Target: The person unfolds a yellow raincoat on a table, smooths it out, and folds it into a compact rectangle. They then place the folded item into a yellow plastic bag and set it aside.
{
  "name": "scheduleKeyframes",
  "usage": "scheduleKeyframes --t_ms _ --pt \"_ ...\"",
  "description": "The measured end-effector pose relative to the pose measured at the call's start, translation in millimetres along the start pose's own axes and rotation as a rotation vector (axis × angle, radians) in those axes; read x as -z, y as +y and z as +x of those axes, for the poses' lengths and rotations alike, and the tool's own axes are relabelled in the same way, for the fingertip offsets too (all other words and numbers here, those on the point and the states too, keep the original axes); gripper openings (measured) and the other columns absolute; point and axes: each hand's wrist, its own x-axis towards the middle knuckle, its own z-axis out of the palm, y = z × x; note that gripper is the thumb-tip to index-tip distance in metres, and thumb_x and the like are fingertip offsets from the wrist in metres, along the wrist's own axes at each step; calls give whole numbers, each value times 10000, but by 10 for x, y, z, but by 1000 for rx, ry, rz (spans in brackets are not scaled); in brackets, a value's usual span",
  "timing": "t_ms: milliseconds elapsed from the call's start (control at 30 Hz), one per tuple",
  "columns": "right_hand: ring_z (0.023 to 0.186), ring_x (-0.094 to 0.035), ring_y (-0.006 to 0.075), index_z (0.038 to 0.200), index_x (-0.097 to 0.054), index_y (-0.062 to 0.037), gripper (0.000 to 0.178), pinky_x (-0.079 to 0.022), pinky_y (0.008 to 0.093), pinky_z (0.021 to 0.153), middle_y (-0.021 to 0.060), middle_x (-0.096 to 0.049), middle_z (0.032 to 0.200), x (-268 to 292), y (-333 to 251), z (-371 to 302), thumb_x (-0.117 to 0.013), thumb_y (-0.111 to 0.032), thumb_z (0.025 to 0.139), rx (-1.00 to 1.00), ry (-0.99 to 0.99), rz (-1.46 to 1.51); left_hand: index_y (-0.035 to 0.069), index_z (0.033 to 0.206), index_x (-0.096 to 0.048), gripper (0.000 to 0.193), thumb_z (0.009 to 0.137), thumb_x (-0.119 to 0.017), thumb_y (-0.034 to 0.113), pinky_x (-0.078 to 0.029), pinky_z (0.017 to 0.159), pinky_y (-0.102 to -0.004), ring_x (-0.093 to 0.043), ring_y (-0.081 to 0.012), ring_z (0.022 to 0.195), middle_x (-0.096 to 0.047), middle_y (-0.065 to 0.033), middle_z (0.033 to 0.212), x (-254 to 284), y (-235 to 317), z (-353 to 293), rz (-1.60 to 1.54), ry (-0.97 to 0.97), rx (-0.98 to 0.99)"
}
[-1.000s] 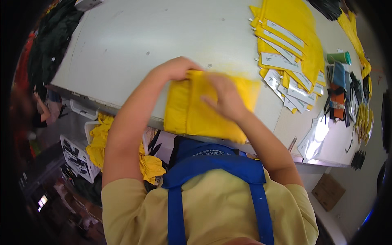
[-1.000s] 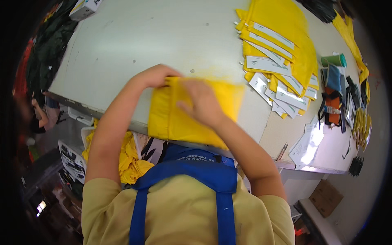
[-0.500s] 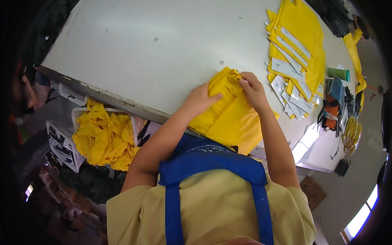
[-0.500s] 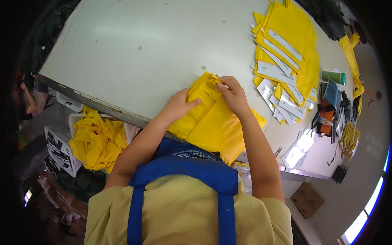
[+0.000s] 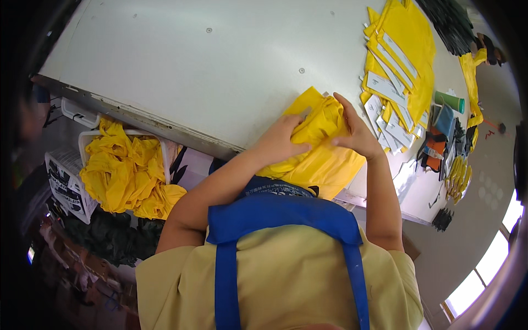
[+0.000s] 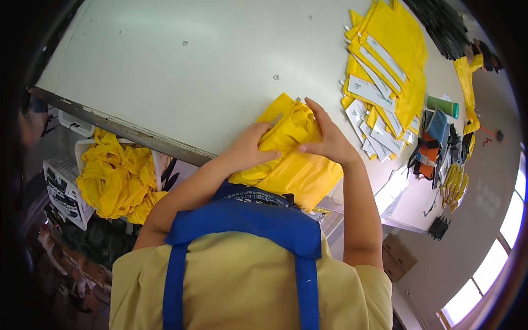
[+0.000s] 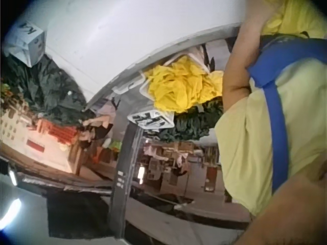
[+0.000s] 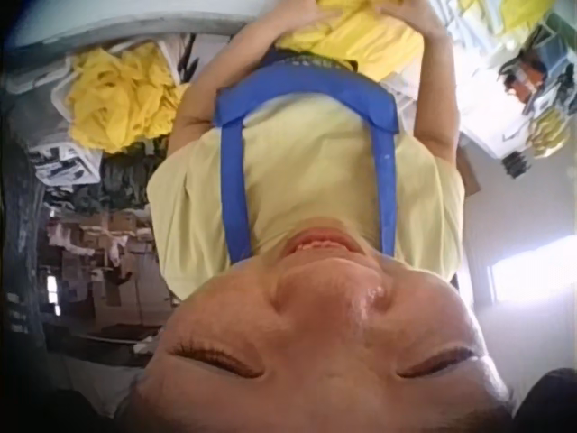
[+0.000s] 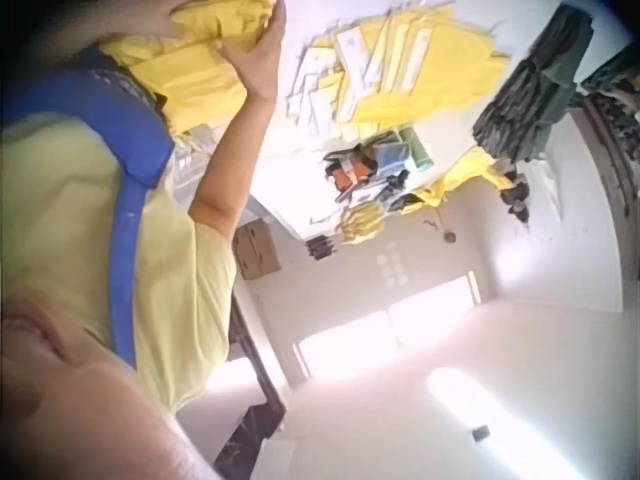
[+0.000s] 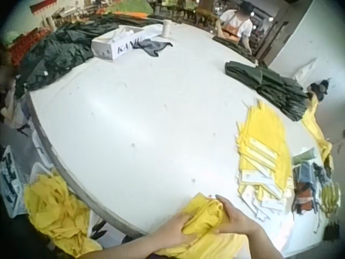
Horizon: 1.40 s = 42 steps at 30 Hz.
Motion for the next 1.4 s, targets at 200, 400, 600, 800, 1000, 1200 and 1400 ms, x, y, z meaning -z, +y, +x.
scheduleKeyframes --t_ms 200,400,600,800,1000,1200,1400 --pt "1156 -485 170 1330 -393 -33 503 -373 287 990 96 -525 1246 44 184 24 -589 -87 870 -149 48 198 -10 1147 -500 536 722 -710 239 -423 903 -391 -535 -348 1057 -554 -215 1112 53 -25 89 -28 -111 43" --pt "1089 -518 172 1327 -459 -37 522 -412 292 936 89 -547 1198 57 -118 74 -616 -258 881 -261 -51 -75 -8 1177 -459 542 745 -691 221 -418 915 -366 -545 -315 1036 -555 -198 1092 36 -15 10 3 -121 -93" --pt "1037 -542 158 1252 -520 -21 517 -420 274 924 81 -580 1127 131 -31 -20 -706 -184 798 -154 -69 30 -2 1169 -521 328 899 -524 185 -433 896 -302 -562 -193 982 -580 -114 1104 212 -41 46 -843 -345 373" --pt "1011 -535 119 1217 -532 -18 496 -419 242 913 33 -589 1089 121 -139 -50 -725 -102 768 -111 -135 114 9 1059 -651 260 883 -468 66 -460 715 -199 -576 -73 806 -644 -43 966 310 32 424 -510 -683 501" --pt "1005 -535 116 1206 -535 -26 488 -418 246 914 27 -593 1074 122 -94 -67 -730 -105 766 -102 -127 166 53 1020 -675 252 860 -490 116 -490 637 -284 -626 -177 739 -679 -85 906 226 13 575 174 -798 188" --pt "1016 -523 117 1260 -489 -43 439 -399 250 927 25 -582 1083 104 -203 -84 -636 -185 871 -140 -148 95 57 939 -655 245 857 -502 230 -493 699 -393 -632 -331 808 -666 -144 873 118 29 466 554 -444 -139" --pt "1006 -513 105 1309 -444 -41 406 -393 252 923 39 -588 1086 87 -60 -118 -530 -204 947 -116 -9 58 77 988 -576 190 821 -626 153 -457 633 -322 -576 -218 682 -596 -100 728 64 -262 241 -71 -118 116"
